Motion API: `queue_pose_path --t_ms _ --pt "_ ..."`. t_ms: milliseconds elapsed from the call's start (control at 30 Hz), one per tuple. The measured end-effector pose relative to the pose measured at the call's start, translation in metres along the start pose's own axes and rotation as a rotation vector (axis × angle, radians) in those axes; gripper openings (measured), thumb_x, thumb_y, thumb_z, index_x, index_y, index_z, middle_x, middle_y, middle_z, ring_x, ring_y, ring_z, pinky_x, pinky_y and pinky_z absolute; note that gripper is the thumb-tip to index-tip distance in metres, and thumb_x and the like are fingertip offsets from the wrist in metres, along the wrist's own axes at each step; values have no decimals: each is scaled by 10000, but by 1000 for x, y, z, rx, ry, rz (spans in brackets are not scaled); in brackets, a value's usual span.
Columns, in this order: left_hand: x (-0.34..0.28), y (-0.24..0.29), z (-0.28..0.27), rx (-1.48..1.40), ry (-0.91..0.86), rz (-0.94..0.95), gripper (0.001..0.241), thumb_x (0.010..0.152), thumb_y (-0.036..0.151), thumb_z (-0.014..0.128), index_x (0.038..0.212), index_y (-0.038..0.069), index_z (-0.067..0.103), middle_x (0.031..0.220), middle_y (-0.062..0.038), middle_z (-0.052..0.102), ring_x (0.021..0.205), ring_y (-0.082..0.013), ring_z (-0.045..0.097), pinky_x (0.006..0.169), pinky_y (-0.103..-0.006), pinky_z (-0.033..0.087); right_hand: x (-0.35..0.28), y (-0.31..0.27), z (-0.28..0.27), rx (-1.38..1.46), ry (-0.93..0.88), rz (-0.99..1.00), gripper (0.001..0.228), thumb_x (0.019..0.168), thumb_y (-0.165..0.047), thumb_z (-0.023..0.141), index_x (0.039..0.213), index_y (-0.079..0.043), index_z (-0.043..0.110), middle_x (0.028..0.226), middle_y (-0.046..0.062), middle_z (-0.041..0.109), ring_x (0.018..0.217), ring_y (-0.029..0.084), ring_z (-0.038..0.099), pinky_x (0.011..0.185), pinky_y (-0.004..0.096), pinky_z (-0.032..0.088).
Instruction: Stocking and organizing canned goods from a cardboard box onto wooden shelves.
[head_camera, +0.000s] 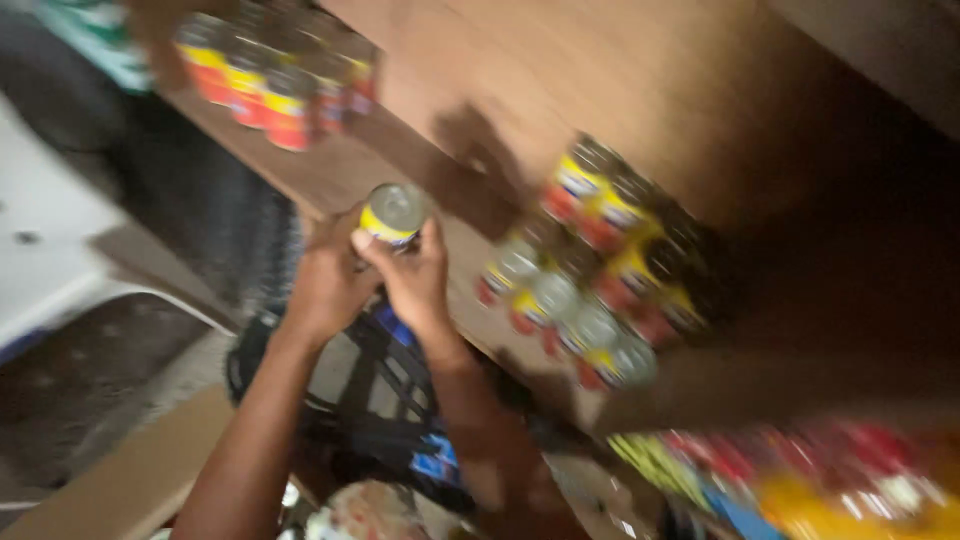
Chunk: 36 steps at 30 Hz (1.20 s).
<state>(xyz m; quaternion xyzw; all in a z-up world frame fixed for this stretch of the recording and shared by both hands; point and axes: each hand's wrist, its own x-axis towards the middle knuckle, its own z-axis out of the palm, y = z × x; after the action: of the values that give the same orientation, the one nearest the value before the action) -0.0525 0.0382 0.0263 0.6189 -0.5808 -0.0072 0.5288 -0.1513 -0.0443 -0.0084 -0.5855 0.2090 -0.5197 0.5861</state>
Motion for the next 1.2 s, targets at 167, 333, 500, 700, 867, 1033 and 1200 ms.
queue_pose_path --t_ms 167,333,500,700,867,1033,1200 --pt "-30 73 14 -14 -149 100 730 697 77 810 1377 0 555 1248 -304 579 1152 -514 548 970 -513 459 -72 -59 -47 143 20 37 455 915 -69 794 1303 -28 560 1187 56 677 1063 132 659 946 316 574" --pt "-30 100 36 -206 -185 62 645 755 -2 755 1373 -3 569 1246 -233 631 1168 -446 619 1019 -479 493 -100 -81 -80 1 100 -27 587 906 -45 771 1420 -47 488 1247 83 626 1099 145 637 968 313 540" --pt "6 129 74 -541 -130 -74 639 740 68 893 1299 -8 593 1207 -213 656 1137 -369 660 988 -426 545 -159 -51 -93 7 373 -250 634 890 -55 696 1441 -82 384 1398 65 531 1238 137 579 1055 286 499" --pt "50 151 145 -299 -92 -191 832 598 130 969 1319 -5 576 1117 -213 707 1042 -317 694 904 -387 532 -217 30 -124 34 238 143 288 954 59 650 1205 -41 550 1050 72 682 917 142 645 817 291 546" --pt "54 148 170 -276 -65 -91 805 556 62 918 1299 28 611 1252 -237 669 1127 -394 673 954 -442 550 -210 9 -130 75 58 56 254 970 117 640 1146 -47 558 1118 37 675 1034 125 647 908 295 537" --pt "53 138 183 -292 -76 -124 776 576 60 910 1284 22 592 1282 -247 641 1156 -418 647 970 -459 545 -207 5 -129 155 18 92 295 946 112 671 1162 -56 559 1167 46 678 1099 141 644 963 318 530" --pt "52 138 185 -284 -67 -119 755 591 49 893 1286 27 599 1275 -248 648 1162 -418 651 980 -458 546 -203 0 -126 200 17 115 365 906 51 704 1220 -70 562 1228 23 658 1153 134 627 994 326 526"
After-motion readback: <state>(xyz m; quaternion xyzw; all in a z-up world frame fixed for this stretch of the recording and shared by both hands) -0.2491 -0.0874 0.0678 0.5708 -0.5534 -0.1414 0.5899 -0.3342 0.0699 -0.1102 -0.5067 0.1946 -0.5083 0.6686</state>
